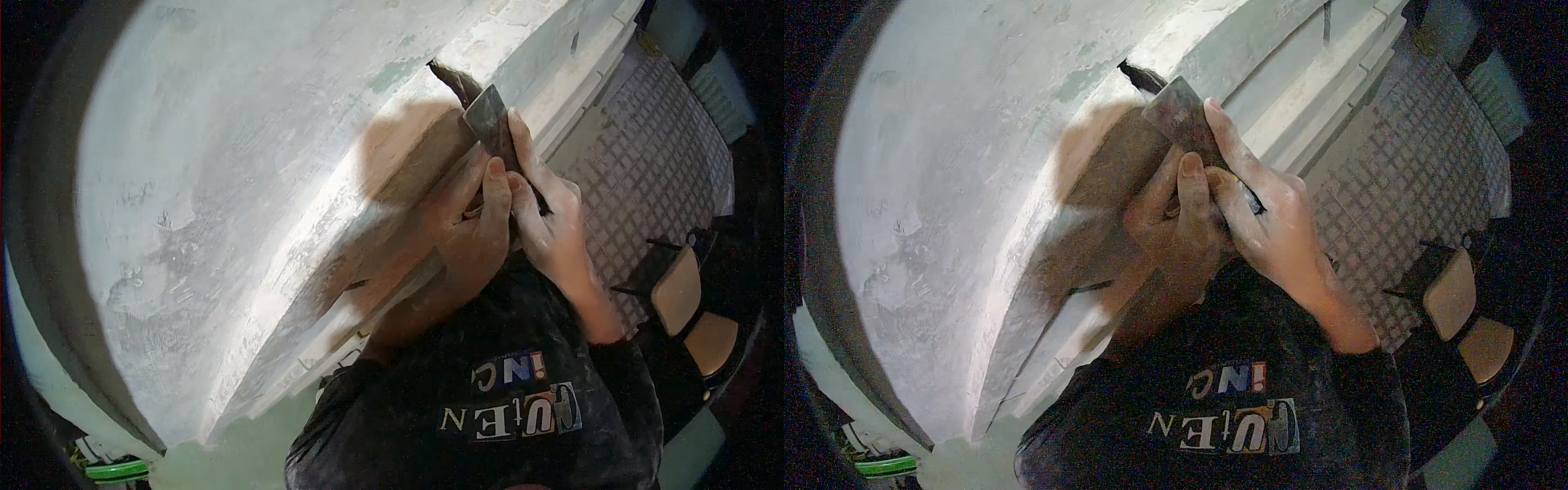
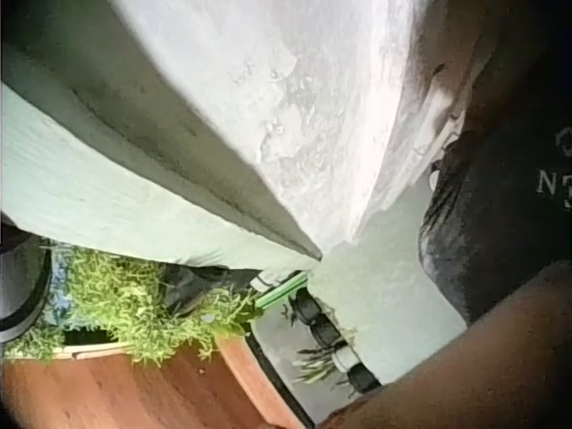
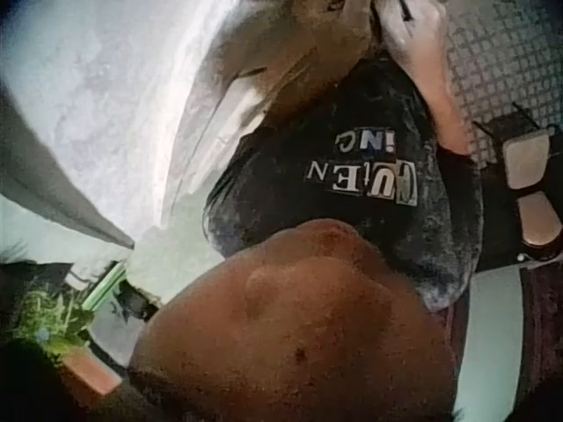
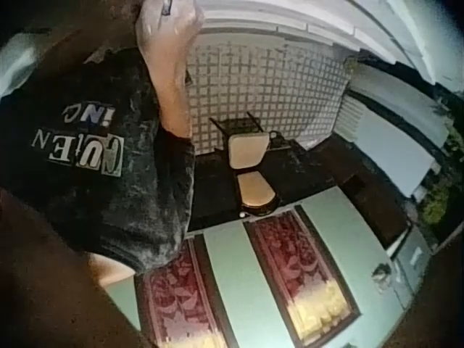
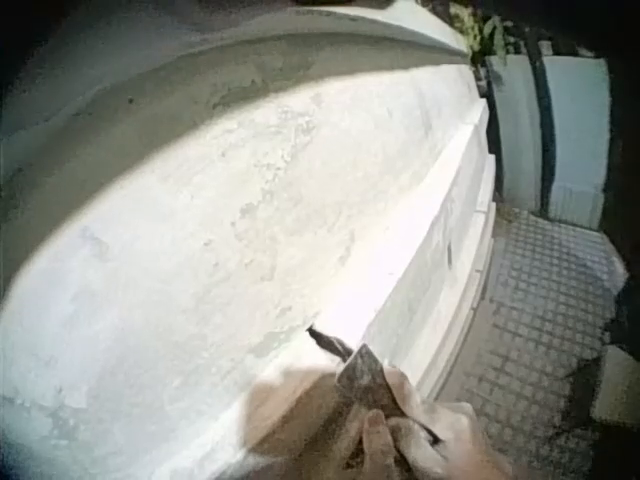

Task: The recorder uses a putty knife to clean and prepare a gap or hole in a plaster or concrete wall surface before patching.

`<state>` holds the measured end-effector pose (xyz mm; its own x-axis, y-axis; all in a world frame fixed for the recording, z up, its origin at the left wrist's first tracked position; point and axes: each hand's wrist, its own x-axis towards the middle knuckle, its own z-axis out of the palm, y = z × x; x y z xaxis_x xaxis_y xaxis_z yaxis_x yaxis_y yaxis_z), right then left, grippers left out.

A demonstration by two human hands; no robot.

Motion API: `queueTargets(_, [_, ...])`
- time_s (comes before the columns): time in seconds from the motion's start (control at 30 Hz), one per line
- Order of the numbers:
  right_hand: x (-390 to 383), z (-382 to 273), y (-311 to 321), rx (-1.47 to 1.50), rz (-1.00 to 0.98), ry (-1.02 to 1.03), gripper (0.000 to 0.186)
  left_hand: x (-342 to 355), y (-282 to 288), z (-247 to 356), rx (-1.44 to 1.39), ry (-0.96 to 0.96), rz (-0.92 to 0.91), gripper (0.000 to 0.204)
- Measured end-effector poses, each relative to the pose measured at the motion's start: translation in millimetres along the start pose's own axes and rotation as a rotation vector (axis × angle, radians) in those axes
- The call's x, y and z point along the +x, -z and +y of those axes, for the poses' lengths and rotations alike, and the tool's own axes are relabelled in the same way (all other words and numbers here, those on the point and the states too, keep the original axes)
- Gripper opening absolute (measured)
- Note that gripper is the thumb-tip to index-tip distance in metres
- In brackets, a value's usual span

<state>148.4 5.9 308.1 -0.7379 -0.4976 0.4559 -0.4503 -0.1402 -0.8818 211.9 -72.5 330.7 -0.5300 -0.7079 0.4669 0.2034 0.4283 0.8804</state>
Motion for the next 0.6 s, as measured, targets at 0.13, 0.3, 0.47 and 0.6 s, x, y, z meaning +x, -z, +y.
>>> queueTargets(0.13, [0.8, -5.2, 6.8, -0.096, -0.091, -0.131, 0.058, 1.3, 18.6, 2.0, 0.039, 0.264, -0.155, 0.028])
queueTargets(0.3, [2.1, -7.4, 2.5, -0.012, -0.039, -0.012, 0.057, -5.5, 22.5, -22.2, 0.059, 0.117, -0.138, 0.029])
queueTargets(0.47, [2.3, -7.3, 3.6, -0.014, -0.081, -0.084, 0.057, 10.7, 15.2, -1.5, 0.129, 0.058, -0.147, 0.028])
queueTargets(0.6, [5.3, -10.2, -2.0, -0.021, 0.003, 0.039, 0.058, 10.7, 11.1, -16.9, 0.095, -0.208, -0.055, 0.031])
